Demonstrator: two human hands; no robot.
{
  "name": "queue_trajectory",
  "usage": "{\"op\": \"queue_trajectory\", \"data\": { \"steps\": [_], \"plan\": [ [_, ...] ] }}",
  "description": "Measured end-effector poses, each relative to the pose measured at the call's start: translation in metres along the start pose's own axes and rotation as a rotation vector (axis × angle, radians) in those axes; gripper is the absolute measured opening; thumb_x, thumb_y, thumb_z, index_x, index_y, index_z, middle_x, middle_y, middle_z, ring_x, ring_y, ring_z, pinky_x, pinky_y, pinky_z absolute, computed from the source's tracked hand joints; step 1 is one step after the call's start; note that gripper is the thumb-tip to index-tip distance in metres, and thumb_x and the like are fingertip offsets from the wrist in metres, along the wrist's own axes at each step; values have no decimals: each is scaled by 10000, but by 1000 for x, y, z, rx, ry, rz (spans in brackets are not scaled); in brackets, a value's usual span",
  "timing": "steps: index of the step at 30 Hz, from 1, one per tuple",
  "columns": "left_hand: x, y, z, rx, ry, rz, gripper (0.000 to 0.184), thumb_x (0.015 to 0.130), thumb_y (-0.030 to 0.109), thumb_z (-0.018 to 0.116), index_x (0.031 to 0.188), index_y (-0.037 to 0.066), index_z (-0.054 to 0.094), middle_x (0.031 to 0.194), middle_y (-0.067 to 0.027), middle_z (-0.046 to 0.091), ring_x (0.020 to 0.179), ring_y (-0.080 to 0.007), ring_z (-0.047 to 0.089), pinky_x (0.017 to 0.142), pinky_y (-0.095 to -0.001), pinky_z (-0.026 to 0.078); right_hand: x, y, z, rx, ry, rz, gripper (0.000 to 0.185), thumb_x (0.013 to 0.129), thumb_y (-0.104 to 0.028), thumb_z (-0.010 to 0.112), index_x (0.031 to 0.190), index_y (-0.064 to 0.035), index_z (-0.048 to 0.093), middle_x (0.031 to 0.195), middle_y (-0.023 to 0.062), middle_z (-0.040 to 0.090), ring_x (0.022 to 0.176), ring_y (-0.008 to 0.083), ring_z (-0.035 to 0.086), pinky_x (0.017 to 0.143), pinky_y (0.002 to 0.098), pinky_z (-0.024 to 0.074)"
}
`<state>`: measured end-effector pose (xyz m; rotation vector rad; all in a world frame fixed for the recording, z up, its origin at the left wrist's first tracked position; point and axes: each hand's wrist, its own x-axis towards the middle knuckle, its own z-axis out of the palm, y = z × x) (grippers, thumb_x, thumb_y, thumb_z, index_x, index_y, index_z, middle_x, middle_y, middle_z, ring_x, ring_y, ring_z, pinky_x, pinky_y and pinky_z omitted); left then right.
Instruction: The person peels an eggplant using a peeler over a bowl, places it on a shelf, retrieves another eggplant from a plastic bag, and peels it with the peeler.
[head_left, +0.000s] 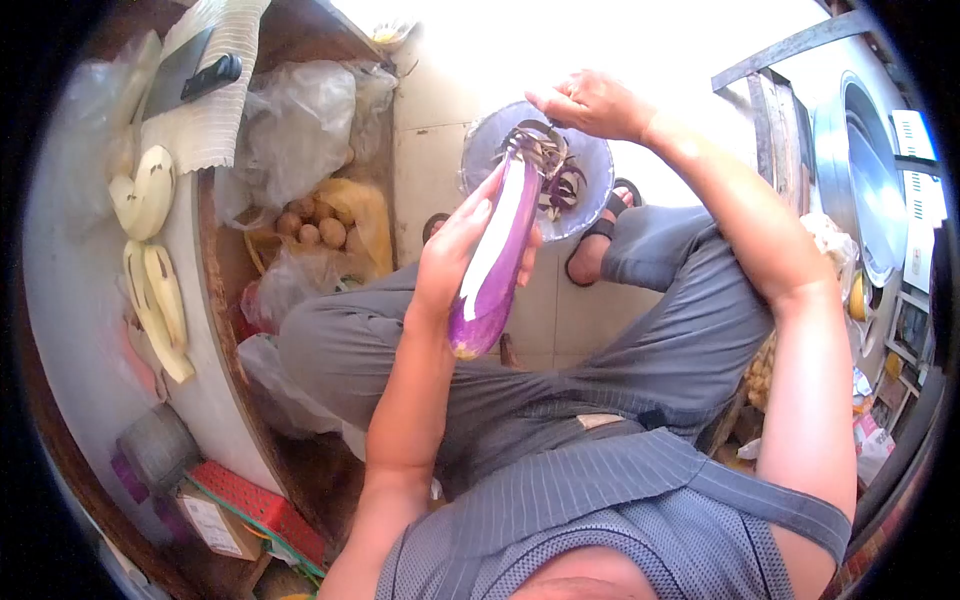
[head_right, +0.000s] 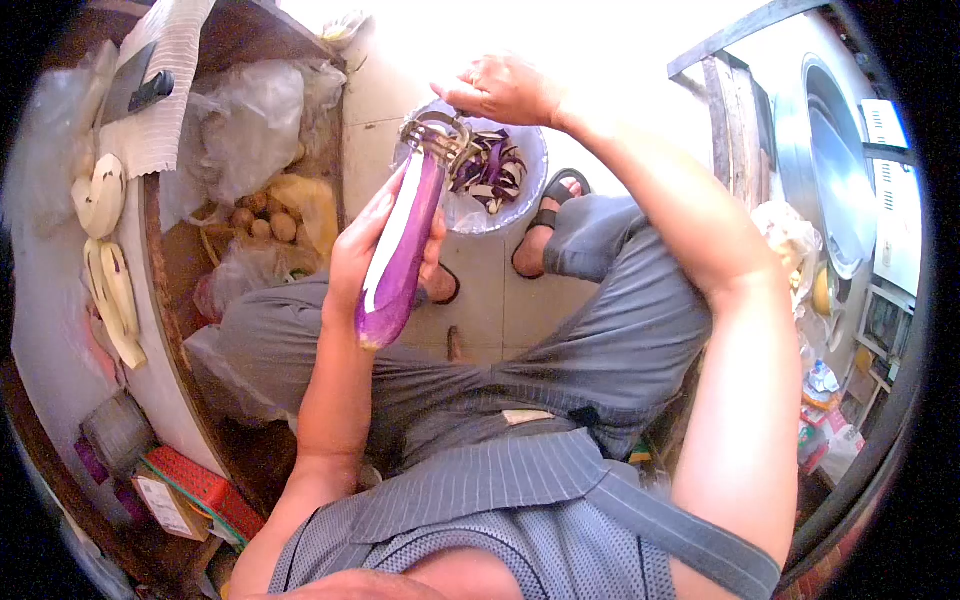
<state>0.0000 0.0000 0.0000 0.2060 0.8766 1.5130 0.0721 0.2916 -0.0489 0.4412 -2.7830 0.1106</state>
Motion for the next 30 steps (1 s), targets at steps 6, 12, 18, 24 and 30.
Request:
{"op": "queue_trajectory", "data": {
  "steps": [6,12,18,24,30],
  "plan": [
    [-10,10,6,-160,-138,31,619,1030,272,408,1567,41,204,939,-209,617,655,-225,619,553,-319,534,-28,18,16,204,-56,265,334,991,-387,545,993,-84,684,706,79,631,642,222,615,587,365,501],
    [3,4,3,-65,22,78,626,1029,326,424,1556,49,230,955,-185,626,699,-213,634,595,-306,553,23,-38,-57,857,-230,916,629,835,-657,652,943,-38,688,900,88,674,844,205,622,772,344,498],
    [7,-5,-9,176,124,120,574,1023,347,456,1480,8,380,947,-152,654,766,-210,667,656,-313,572,21,-65,-34,949,-214,825,559,860,-474,700,1106,25,650,925,125,684,888,208,643,817,351,503],
    [12,-6,-38,-93,332,112,470,1072,357,354,1198,-40,571,908,-144,671,692,-203,655,633,-296,557,6,-68,22,720,148,782,498,918,-498,654,1106,-37,672,930,119,692,867,235,635,828,386,494],
    [16,-13,-50,-173,256,59,440,1074,348,379,1141,-27,599,886,-139,680,680,-207,667,623,-306,556,23,-71,-23,545,-101,420,386,955,-428,576,939,-57,677,806,126,656,783,291,651,743,413,482]
  ]
}}
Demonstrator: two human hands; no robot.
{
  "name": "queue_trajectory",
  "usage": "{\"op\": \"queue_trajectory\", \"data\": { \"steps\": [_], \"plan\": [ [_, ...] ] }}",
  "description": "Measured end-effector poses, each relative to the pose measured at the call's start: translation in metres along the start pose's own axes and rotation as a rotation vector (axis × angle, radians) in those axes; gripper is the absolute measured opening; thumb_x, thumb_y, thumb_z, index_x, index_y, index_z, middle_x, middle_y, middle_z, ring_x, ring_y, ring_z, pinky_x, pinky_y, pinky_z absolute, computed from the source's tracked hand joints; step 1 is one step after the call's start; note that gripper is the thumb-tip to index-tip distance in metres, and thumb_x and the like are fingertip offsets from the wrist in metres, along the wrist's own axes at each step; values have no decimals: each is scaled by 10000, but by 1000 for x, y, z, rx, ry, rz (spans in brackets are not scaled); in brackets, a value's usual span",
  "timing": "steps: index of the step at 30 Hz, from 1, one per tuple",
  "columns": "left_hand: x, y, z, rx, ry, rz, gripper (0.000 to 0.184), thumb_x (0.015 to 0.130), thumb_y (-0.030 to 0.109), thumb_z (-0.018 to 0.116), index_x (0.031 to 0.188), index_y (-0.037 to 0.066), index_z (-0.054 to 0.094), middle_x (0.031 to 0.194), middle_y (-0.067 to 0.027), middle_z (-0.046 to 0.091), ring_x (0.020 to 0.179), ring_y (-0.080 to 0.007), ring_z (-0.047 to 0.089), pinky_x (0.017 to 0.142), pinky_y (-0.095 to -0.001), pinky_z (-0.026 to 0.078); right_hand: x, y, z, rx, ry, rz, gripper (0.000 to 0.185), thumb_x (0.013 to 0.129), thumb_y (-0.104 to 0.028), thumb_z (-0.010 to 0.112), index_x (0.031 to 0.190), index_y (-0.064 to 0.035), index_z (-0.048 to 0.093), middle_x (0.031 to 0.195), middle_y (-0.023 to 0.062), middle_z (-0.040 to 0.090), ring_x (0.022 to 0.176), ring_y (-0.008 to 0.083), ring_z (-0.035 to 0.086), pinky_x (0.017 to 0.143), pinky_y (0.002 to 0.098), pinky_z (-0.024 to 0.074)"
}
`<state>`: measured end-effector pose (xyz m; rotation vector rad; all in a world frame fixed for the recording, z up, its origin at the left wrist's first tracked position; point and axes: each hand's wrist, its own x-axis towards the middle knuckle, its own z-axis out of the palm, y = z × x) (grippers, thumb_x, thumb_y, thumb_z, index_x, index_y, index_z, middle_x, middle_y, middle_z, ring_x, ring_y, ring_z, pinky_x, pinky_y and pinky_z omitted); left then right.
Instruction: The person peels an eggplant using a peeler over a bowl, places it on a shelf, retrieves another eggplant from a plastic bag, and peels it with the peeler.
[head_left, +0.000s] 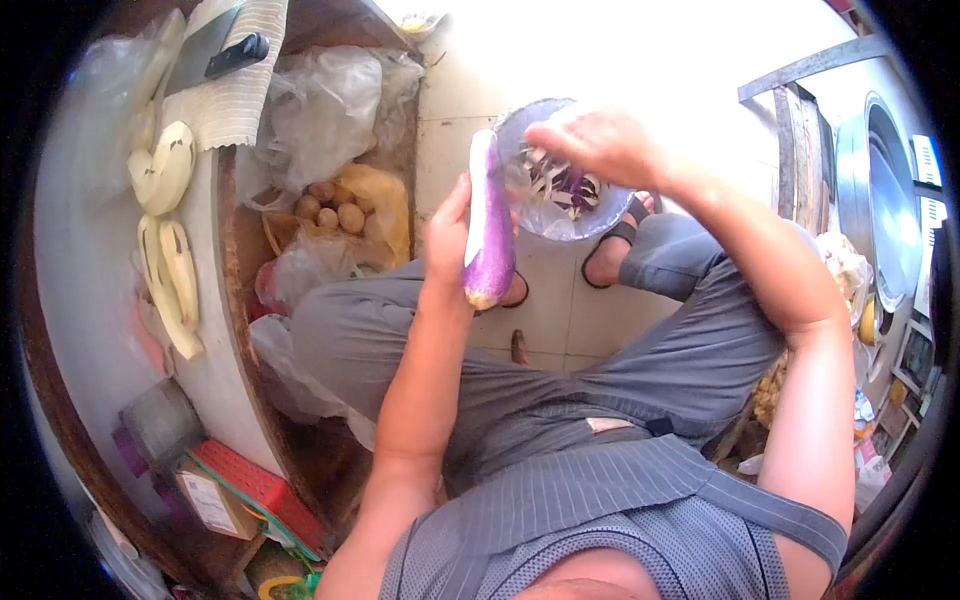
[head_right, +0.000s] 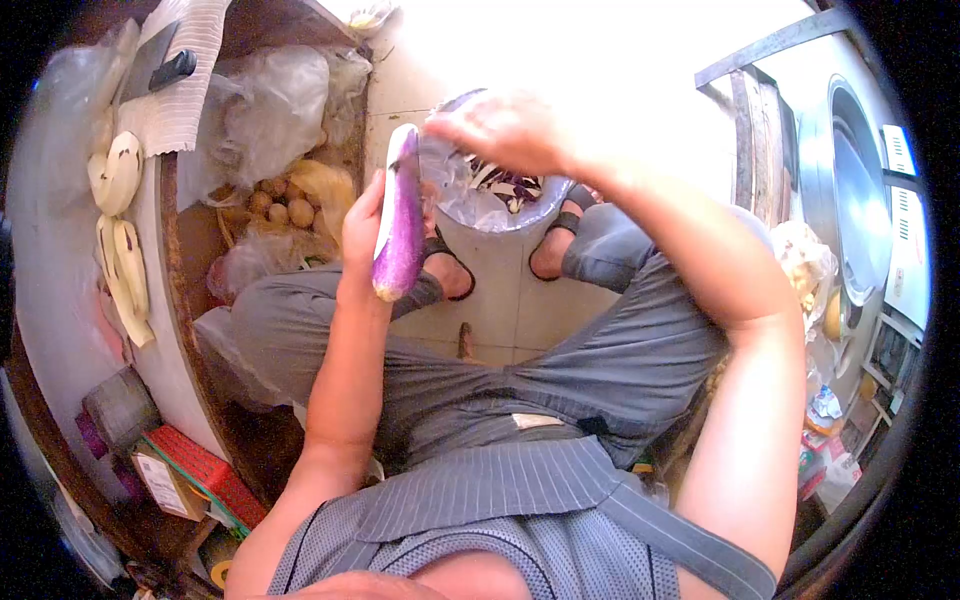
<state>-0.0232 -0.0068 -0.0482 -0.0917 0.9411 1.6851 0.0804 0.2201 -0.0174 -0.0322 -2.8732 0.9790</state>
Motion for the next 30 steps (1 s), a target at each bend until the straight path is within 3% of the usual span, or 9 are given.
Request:
{"op": "queue_trajectory", "data": {
  "steps": [1,7,11,13,16,19,24,27,30],
  "plan": [
    [-2,-1,4,0,0,-3,440,1074,348,379,1141,-27,599,886,-139,680,680,-207,667,623,-306,556,1,-11,2,-267,73,-283,331,939,-381,592,884,-70,689,766,109,651,741,289,648,711,415,476],
    [-9,-14,28,162,135,144,260,1054,195,463,1113,-22,593,880,-107,667,713,-157,655,620,-265,534,9,-37,8,-136,233,-508,344,896,-250,610,588,-103,572,616,68,593,595,243,575,646,376,437],
    [-14,-17,27,340,67,154,313,1070,219,410,1089,-42,580,834,-120,639,672,-170,616,598,-276,515,11,4,7,-194,202,-267,348,919,-246,596,609,-88,588,618,78,589,634,271,601,613,414,460],
    [-26,-6,46,299,25,84,380,1079,270,368,1075,-50,573,818,-136,626,653,-191,605,590,-294,515,9,27,1,-294,143,-200,335,979,-346,493,800,-133,679,664,100,648,623,309,647,591,449,508],
    [-29,-3,49,112,-122,-35,337,1072,227,361,1199,-43,518,841,-129,597,633,-178,585,557,-267,478,5,56,-8,-490,209,-375,279,939,-205,558,1209,-139,574,684,90,626,618,288,645,558,402,508],
    [-33,-1,53,137,-240,45,349,1068,257,365,1152,-42,522,818,-135,586,622,-181,578,535,-263,470,6,86,-3,-363,329,-443,214,926,-110,606,1141,-114,604,620,95,552,531,246,574,513,357,460],
    [-37,13,51,19,-335,34,375,1055,301,375,1115,-41,517,805,-148,592,615,-189,578,502,-271,471,-11,126,15,-566,312,-306,319,998,-357,553,1087,-72,666,696,73,611,655,214,593,665,364,501],
    [-26,8,48,154,-123,118,361,1061,284,363,1124,-34,522,809,-140,602,625,-193,595,539,-279,493,-5,41,-29,333,-34,547,507,940,-554,570,1045,-74,694,826,70,653,769,184,601,718,340,490],
    [-18,-1,42,197,-96,107,377,1079,327,332,1127,4,519,864,-135,638,678,-204,629,608,-311,535,-1,-3,-24,470,-21,348,622,861,-647,620,1014,-46,674,915,79,651,831,183,603,739,326,480]
  ]
}}
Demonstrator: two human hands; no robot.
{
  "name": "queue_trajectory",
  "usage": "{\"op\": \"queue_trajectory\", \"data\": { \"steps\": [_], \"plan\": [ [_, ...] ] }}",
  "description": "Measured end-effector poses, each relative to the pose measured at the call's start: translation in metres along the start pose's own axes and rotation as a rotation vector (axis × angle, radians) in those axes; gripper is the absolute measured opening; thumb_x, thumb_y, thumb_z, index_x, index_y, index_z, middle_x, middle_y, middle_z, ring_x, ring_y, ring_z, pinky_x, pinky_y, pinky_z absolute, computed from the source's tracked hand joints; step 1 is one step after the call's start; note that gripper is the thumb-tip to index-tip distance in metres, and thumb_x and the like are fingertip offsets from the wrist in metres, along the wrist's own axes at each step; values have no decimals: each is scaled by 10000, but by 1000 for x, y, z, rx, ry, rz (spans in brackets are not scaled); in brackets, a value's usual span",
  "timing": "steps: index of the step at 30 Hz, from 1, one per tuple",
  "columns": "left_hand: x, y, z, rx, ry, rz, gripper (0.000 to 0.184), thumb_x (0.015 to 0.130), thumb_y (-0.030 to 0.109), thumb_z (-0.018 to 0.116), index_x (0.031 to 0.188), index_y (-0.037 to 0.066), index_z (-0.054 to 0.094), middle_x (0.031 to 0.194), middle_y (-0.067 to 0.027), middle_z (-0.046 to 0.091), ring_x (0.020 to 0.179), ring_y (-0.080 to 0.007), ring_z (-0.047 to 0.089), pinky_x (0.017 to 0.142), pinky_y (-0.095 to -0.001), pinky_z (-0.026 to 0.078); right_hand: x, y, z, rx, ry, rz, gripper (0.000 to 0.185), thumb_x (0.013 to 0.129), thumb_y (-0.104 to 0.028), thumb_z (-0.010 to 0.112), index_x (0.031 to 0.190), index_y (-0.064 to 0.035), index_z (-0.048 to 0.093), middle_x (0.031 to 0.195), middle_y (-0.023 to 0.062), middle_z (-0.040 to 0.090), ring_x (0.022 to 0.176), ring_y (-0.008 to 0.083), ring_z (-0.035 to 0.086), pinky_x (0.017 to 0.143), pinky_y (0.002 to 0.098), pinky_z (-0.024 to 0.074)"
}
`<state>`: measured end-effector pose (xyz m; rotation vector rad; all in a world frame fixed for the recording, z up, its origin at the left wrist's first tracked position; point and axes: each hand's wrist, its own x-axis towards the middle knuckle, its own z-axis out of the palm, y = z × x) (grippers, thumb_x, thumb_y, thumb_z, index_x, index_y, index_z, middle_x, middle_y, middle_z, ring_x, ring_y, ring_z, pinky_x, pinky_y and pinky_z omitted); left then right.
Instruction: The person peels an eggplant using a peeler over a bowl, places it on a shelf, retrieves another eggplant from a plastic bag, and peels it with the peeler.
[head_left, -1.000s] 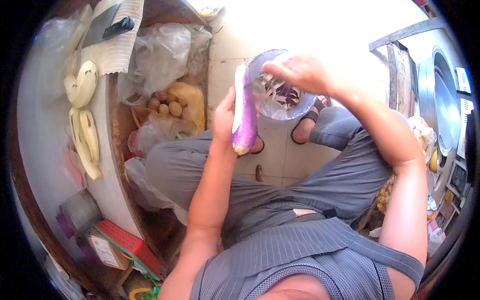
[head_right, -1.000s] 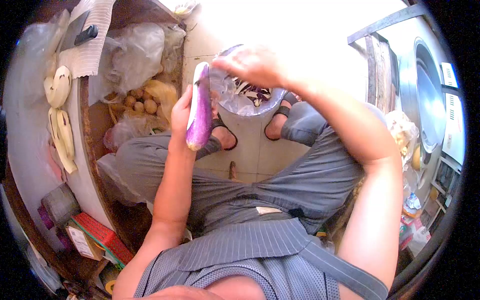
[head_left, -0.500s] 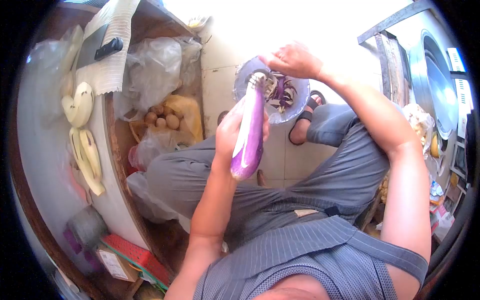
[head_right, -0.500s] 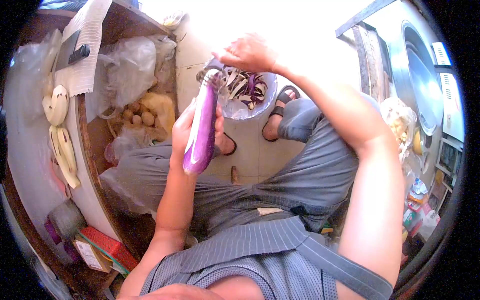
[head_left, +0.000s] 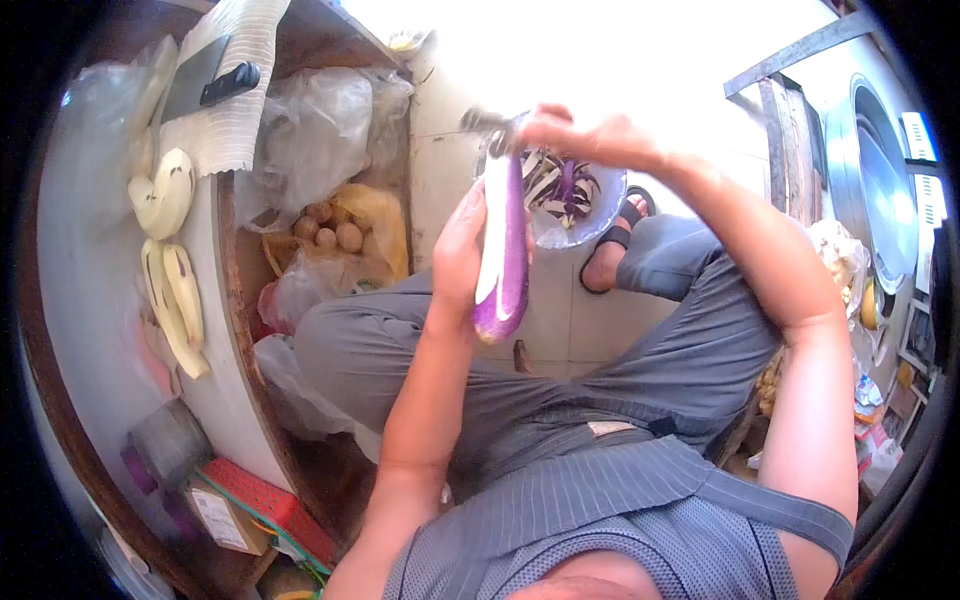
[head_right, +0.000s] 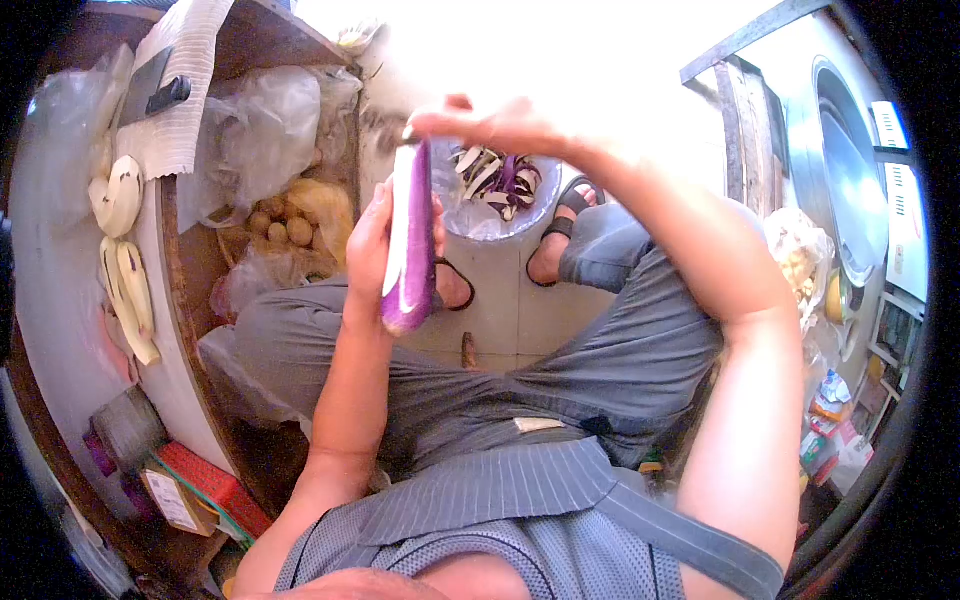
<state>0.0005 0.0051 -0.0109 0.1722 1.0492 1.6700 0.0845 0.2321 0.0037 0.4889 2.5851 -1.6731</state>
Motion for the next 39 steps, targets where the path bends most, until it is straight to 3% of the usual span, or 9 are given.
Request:
{"op": "queue_trajectory", "data": {
  "steps": [11,17,23,26,28,33,34,37,39],
  "plan": [
    [5,-9,10,189,124,107,364,1051,275,387,1206,-2,567,881,-84,646,678,-135,620,608,-259,508,-5,-3,40,-82,-1,-41,716,808,-595,743,1088,37,557,995,131,599,868,185,592,732,334,495],
    [12,-11,-10,-6,206,47,429,1077,320,335,1207,-13,573,936,-135,680,750,-201,671,660,-305,564,1,13,27,143,39,116,342,889,-326,714,1009,-12,654,766,24,603,718,87,542,654,274,473],
    [14,-4,-34,-365,17,-81,512,1076,392,321,1304,-14,533,1083,-194,660,828,-251,684,649,-346,593,9,41,17,-468,78,148,504,960,-532,549,1047,-54,682,843,140,702,741,284,671,687,395,506],
    [16,-8,-43,-346,24,-118,494,1070,414,337,1215,3,571,1021,-184,672,768,-256,687,589,-336,585,3,28,7,-569,157,-314,374,997,-451,480,1030,-163,717,753,99,683,653,322,661,616,451,518],
    [17,-11,-42,-348,10,-170,498,1066,430,346,1167,9,593,1014,-183,677,745,-267,691,574,-340,581,-3,14,18,-679,197,-497,363,982,-418,510,926,-124,715,705,103,661,661,316,656,632,457,501],
    [13,-11,-26,-274,112,-172,458,1063,405,378,1081,4,598,862,-147,658,678,-250,676,551,-335,566,-15,-31,45,-579,188,-712,388,941,-312,566,623,-100,635,616,72,607,618,280,616,595,443,461],
    [7,-3,-3,-266,255,-170,451,1064,393,371,1074,2,595,816,-141,642,640,-243,649,527,-338,542,-10,-23,44,-591,196,-739,352,948,-294,557,671,-100,652,614,69,605,595,258,615,548,414,468],
    [5,-3,-6,-267,110,-171,446,1065,382,359,1077,1,591,819,-156,632,611,-243,619,505,-332,510,0,2,34,-788,206,-662,232,955,-253,558,820,-109,680,613,51,607,553,226,615,479,377,465],
    [-4,2,1,-177,100,-150,473,1066,381,343,1063,-30,576,816,-170,615,567,-232,576,485,-323,477,11,34,6,-1103,341,-711,221,940,-185,574,1151,-145,628,636,37,621,533,207,632,418,343,461]
  ]
}}
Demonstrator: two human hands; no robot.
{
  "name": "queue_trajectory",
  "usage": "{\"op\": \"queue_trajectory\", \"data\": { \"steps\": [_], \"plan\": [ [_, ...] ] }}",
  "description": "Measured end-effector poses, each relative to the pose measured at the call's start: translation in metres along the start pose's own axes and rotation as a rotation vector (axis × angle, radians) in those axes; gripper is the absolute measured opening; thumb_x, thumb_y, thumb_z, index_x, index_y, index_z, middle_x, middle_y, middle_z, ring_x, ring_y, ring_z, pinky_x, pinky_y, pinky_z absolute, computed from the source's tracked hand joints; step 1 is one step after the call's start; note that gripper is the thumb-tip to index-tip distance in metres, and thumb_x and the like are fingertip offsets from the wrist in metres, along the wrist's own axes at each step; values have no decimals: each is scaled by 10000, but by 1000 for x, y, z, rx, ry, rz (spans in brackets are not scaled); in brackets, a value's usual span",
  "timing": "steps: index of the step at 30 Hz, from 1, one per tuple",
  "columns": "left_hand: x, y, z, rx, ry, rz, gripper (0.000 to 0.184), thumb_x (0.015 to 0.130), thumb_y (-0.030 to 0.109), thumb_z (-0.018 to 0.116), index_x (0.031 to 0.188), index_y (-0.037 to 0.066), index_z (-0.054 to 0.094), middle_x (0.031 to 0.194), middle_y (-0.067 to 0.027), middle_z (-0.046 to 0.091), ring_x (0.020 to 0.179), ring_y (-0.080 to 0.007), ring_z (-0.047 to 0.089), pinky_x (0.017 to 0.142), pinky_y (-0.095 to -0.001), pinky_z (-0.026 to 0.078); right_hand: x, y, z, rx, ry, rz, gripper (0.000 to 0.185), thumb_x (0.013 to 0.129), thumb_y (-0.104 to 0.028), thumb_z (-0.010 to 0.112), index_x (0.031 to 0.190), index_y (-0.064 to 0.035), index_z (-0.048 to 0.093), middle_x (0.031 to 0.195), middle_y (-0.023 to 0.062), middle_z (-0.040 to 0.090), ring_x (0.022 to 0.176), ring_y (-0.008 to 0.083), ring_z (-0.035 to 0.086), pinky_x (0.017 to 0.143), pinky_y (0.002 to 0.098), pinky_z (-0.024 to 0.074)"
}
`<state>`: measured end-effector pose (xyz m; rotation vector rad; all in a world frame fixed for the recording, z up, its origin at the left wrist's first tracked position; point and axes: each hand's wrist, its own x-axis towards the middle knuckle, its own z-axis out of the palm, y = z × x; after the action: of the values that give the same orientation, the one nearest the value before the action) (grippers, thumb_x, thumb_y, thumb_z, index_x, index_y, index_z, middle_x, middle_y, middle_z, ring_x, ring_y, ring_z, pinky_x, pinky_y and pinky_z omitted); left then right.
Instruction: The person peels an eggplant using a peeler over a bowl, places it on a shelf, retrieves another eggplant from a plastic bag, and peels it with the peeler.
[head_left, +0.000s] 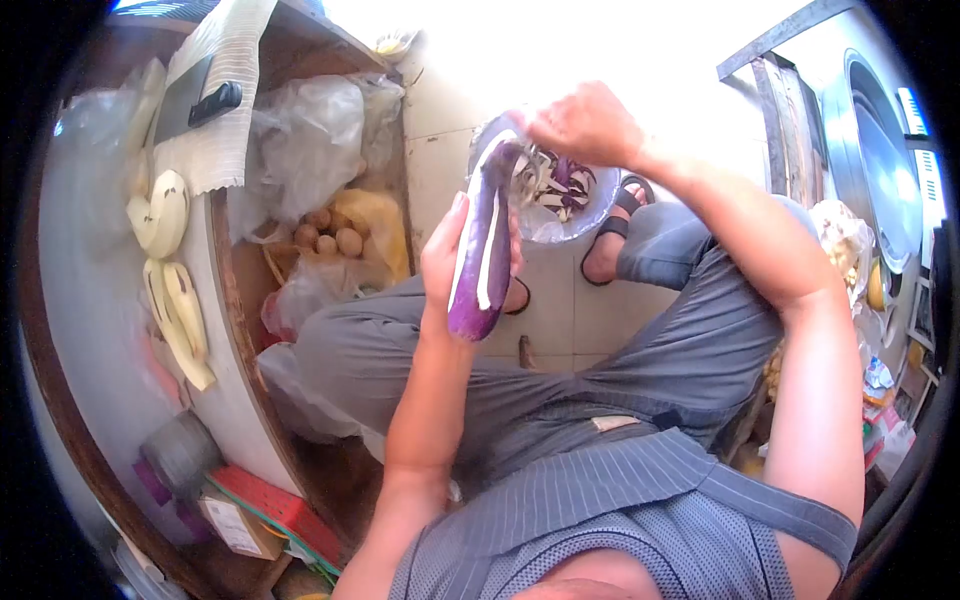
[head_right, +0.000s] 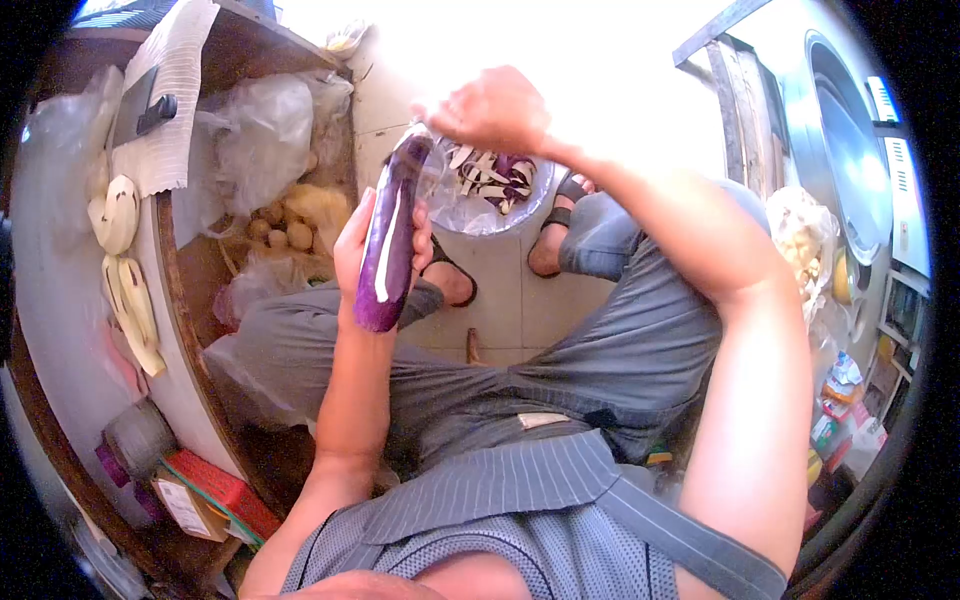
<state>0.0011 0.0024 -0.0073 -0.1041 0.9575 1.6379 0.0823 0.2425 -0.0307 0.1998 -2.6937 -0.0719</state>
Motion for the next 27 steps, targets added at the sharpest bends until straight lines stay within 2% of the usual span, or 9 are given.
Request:
{"op": "queue_trajectory", "data": {
  "steps": [3,6,11,14,16,18,19,22,27],
  "plan": [
    [-5,2,5,-84,-98,16,525,1067,390,325,1032,-83,550,782,-161,577,549,-207,523,462,-311,454,-26,41,29,-78,39,25,311,936,-208,553,1241,-209,618,725,27,664,567,217,654,432,371,499],
    [-7,10,1,-146,-276,18,461,1066,365,347,1118,-39,563,815,-165,620,607,-240,602,509,-335,506,-34,56,30,-175,-31,53,327,905,-135,596,1231,-137,634,634,58,611,533,232,627,448,350,492],
    [11,-2,-11,-108,-108,58,482,1067,373,347,1128,-49,574,850,-175,630,622,-232,585,487,-345,481,-16,32,13,-47,55,68,333,913,-176,601,1242,-141,640,678,69,647,539,244,629,453,367,496],
    [14,-6,-15,17,-73,42,463,1066,360,355,1138,-36,584,816,-170,641,594,-245,588,482,-351,479,9,-2,-21,215,-152,57,173,946,-164,591,1097,-153,675,664,48,654,476,218,596,408,350,450],
    [9,-5,-4,-10,-11,10,451,1065,353,356,1129,-21,599,753,-160,642,539,-253,578,471,-346,474,8,-4,2,289,139,24,142,953,-178,586,1078,-164,651,649,41,644,447,203,573,382,348,426],
    [3,-5,2,-148,-10,0,444,1066,346,351,1109,-19,600,749,-161,642,532,-254,571,465,-342,471,-4,15,13,-3,-190,63,185,956,-217,577,1128,-179,633,645,30,638,488,199,598,395,358,439],
    [2,-3,-8,-66,-83,9,450,1064,349,348,1122,-29,584,837,-166,645,586,-244,579,473,-341,477,-12,25,18,-101,-3,7,226,941,-229,582,1157,-181,623,644,29,632,517,205,621,406,364,460],
    [3,-4,-13,-91,-187,-25,469,1062,365,345,1151,-39,567,903,-162,635,641,-235,594,495,-339,491,-35,49,38,-169,19,15,231,914,-207,594,1141,-175,623,649,34,636,522,220,632,407,360,476],
    [9,-3,-18,-44,-138,6,502,1063,396,331,1173,-38,558,916,-159,630,676,-229,617,547,-338,519,-36,48,26,-128,-128,159,236,906,-193,589,1132,-179,654,676,60,646,563,263,645,428,390,479]
  ]
}}
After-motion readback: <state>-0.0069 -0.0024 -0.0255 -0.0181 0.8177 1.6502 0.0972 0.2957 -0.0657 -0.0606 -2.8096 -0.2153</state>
